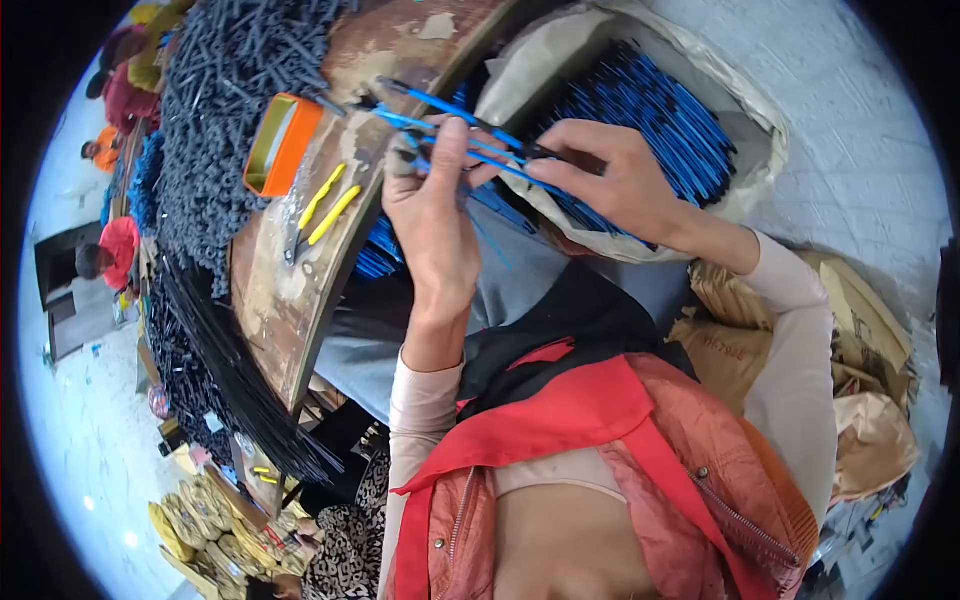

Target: Assembling bundles of blue plastic components and securing them into black connectors at a workstation.

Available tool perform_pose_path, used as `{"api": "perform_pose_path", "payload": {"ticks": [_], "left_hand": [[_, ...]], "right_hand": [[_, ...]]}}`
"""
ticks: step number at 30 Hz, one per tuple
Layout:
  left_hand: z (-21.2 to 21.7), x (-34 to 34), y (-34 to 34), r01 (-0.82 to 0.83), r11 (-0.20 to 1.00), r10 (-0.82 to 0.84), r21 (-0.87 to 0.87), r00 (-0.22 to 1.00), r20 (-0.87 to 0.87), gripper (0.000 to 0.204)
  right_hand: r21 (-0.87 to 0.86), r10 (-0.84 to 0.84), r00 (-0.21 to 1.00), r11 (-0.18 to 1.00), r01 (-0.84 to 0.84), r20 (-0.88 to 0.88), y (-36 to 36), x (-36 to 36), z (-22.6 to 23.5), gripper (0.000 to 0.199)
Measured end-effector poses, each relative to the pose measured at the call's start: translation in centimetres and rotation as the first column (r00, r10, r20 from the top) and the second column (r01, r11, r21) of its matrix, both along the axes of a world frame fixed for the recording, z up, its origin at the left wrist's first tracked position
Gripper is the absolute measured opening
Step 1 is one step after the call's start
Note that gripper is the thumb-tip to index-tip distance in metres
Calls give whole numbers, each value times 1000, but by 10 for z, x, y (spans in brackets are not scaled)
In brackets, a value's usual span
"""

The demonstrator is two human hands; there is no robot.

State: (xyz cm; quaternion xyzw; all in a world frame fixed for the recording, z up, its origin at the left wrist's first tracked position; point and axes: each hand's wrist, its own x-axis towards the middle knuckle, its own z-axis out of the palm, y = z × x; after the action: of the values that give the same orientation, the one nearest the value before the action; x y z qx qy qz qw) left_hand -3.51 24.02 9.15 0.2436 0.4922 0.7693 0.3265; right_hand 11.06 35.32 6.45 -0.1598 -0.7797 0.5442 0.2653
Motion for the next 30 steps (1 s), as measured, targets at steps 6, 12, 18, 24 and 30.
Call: {"api": "perform_pose_path", "payload": {"ticks": [6,12,18,24,30], "left_hand": [[27,-35,-41,24,999,-20,-30,990,138,27],[59,-74,-97,256,959,-280,120,918,280,22],[42,-69,-86,95,989,-67,-115,972,227,19],[40,-49,-71,202,969,-161,-142,953,257,20],[46,-58,-73,245,961,-214,-131,953,213,17]], "right_hand": [[218,59,976,970,-106,211,80,1,-42,31],[382,-155,511,844,-376,846,94,16,-155,40],[472,-170,670,829,-299,723,79,17,-189,49],[318,-133,618,927,-198,775,99,28,-184,39],[130,-102,787,991,29,609,111,56,-144,27]]}}
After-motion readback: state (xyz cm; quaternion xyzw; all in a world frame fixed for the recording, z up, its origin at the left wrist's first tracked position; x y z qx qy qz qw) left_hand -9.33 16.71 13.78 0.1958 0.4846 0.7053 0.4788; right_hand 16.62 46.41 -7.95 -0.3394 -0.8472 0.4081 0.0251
